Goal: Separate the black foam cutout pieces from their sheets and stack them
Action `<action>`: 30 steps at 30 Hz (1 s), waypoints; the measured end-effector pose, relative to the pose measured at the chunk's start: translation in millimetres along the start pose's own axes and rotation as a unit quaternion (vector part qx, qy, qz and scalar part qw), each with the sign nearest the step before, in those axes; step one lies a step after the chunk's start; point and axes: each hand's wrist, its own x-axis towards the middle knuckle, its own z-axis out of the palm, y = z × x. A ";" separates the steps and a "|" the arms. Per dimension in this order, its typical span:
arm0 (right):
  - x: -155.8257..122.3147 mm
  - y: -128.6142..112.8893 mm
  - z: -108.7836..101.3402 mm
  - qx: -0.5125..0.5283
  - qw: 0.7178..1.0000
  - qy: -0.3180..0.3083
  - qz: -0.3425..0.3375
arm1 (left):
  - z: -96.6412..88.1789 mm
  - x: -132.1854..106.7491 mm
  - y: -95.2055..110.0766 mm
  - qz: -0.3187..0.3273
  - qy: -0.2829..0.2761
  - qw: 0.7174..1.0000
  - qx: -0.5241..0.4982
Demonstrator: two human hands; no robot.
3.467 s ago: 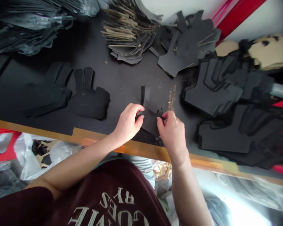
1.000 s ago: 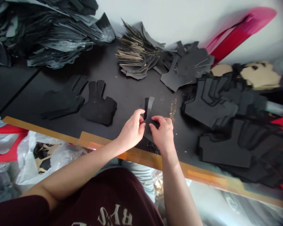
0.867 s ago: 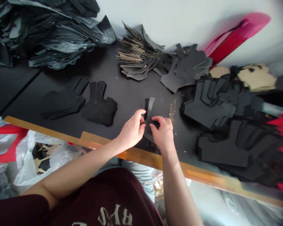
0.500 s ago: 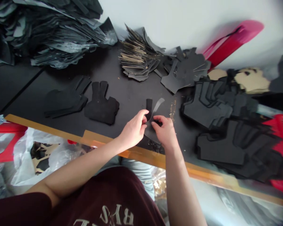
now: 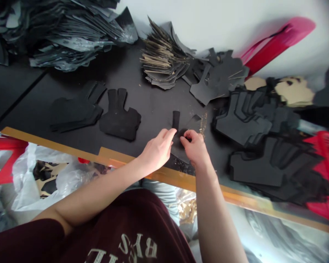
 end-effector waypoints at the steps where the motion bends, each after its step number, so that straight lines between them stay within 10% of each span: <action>1: -0.4 0.3 0.3 0.000 1.000 0.002 -0.002 | -2.0 -1.5 3.7 -0.006 -0.005 1.000 0.024; 30: -8.3 2.8 4.3 0.020 0.999 0.020 -0.041 | 2.2 -7.2 -15.3 -0.111 0.024 0.988 -0.101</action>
